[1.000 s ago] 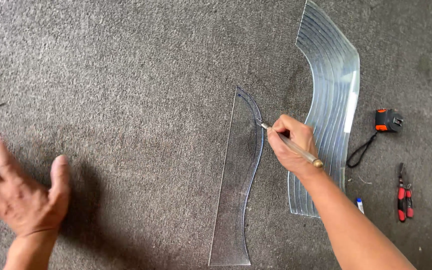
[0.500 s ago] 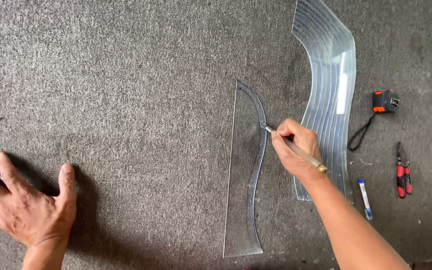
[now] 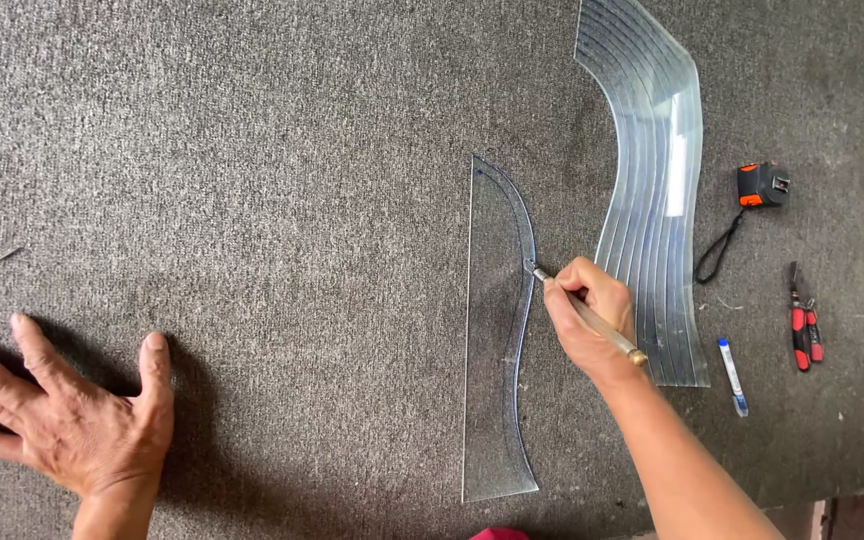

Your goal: Scoring and breaking curved glass pieces using a template and glass cutting tools.

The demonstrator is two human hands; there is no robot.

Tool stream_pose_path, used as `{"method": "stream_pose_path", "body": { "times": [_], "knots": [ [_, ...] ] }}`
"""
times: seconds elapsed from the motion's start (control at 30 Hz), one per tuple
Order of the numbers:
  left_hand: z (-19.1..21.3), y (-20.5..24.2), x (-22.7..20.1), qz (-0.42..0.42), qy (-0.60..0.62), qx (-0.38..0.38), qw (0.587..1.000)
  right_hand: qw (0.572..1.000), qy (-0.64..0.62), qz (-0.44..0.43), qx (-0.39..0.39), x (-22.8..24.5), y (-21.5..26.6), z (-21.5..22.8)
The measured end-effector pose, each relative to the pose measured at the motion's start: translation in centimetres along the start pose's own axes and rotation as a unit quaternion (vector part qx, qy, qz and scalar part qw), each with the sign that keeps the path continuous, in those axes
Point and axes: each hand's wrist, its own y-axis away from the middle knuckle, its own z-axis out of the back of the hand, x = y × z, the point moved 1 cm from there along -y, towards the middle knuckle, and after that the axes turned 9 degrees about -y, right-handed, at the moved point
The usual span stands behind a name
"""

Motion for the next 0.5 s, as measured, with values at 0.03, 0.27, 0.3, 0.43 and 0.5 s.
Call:
{"method": "stream_pose_path", "body": {
  "times": [0.03,0.27,0.3,0.43,0.5],
  "knots": [
    [0.0,0.0,0.0,-0.006,0.003,-0.009,1.0,1.0,0.0,-0.02,0.0,0.1,0.3,0.0],
    [-0.1,0.2,0.3,-0.022,-0.003,-0.022,1.0,0.999,-0.012,-0.026,-0.022,0.1,1.8,-0.4],
    [-0.3,0.1,0.5,-0.023,-0.003,-0.023,0.999,0.999,-0.012,-0.026,-0.023,0.2,2.0,-0.6],
    [-1.5,0.3,1.9,-0.028,-0.024,-0.017,0.999,0.998,-0.028,-0.046,-0.038,0.5,2.9,-1.0],
    [-1.6,0.4,1.9,-0.042,-0.051,-0.021,0.998,0.997,-0.027,-0.062,-0.046,0.8,3.5,-1.1]
  ]
}}
